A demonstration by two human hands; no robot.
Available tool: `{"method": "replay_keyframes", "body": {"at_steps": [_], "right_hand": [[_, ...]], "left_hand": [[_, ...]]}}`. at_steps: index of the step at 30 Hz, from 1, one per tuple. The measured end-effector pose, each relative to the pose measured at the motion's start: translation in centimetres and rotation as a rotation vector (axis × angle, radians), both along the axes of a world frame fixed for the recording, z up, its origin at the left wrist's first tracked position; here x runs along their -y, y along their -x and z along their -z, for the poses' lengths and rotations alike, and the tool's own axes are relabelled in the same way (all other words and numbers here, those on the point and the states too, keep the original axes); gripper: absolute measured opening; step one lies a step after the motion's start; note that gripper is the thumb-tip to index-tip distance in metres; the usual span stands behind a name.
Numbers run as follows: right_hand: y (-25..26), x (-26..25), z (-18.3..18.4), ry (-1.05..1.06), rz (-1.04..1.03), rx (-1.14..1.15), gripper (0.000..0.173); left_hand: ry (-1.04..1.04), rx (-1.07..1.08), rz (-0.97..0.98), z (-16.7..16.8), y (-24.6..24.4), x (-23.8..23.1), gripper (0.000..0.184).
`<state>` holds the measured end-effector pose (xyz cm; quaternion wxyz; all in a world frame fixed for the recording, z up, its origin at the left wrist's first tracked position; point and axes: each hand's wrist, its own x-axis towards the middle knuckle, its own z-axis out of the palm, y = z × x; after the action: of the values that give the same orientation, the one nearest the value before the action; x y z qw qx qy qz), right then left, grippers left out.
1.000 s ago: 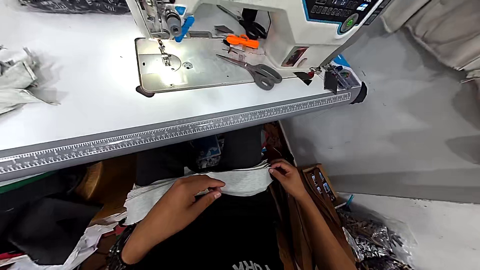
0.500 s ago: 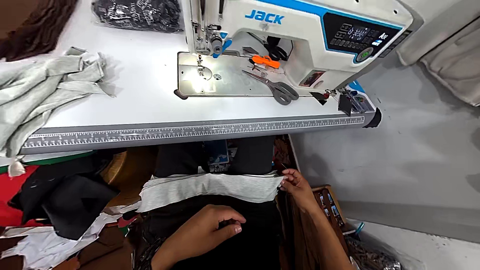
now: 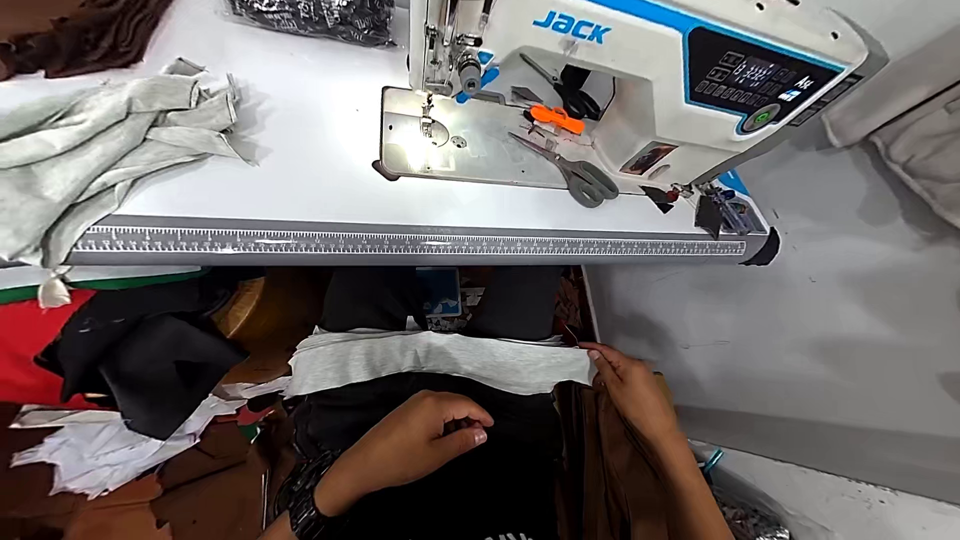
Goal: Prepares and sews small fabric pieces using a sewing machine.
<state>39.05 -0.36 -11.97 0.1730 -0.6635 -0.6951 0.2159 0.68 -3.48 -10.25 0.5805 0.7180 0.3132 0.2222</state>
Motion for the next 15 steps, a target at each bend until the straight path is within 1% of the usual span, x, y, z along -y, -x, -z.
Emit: {"method": "replay_keyframes", "body": {"at_steps": [2, 4, 6, 8, 9, 11, 12, 13, 14, 15], "right_hand": [[0.6, 0.4, -1.8, -0.150, -0.042, 0.198, 0.030], [1.5, 0.5, -3.7, -0.224, -0.048, 0.199, 0.027], [2.8, 0.5, -5.3, -0.183, -0.027, 0.084, 0.024], [3.4, 0.0, -5.9, -0.078, -0.052, 0.058, 0.015], [3.2, -0.6, -5.6, -0.024, -0.054, 0.068, 0.013], [1.5, -1.9, -3.4, 0.136, -0.044, 0.036, 0.028], [0.5, -2.3, -1.7, 0.202, -0.032, -0.034, 0.037], [-0.2, -2.5, 0.3, 0.219, -0.010, -0.124, 0.042], [-0.4, -2.5, 2.3, 0.173, 0.022, -0.231, 0.039], [-0.2, -2.3, 4.0, 0.104, 0.055, -0.317, 0.031]], "left_hand": [[0.016, -0.001, 0.031, 0.0, -0.3, 0.2, 0.030], [0.049, 0.011, 0.063, 0.1, -0.7, 0.3, 0.030], [0.093, 0.034, 0.096, 0.4, -1.2, 0.4, 0.031], [0.115, 0.035, 0.129, 0.6, -1.5, 0.7, 0.032], [0.117, 0.032, 0.138, 0.7, -1.6, 0.7, 0.033], [0.111, 0.037, 0.143, 0.7, -1.5, 0.9, 0.033], [0.105, 0.046, 0.137, 0.7, -1.3, 1.0, 0.033], [0.102, 0.053, 0.126, 0.8, -1.1, 1.0, 0.032], [0.099, 0.057, 0.111, 1.0, -0.9, 0.9, 0.032], [0.099, 0.055, 0.095, 1.1, -0.7, 0.9, 0.031]]}}
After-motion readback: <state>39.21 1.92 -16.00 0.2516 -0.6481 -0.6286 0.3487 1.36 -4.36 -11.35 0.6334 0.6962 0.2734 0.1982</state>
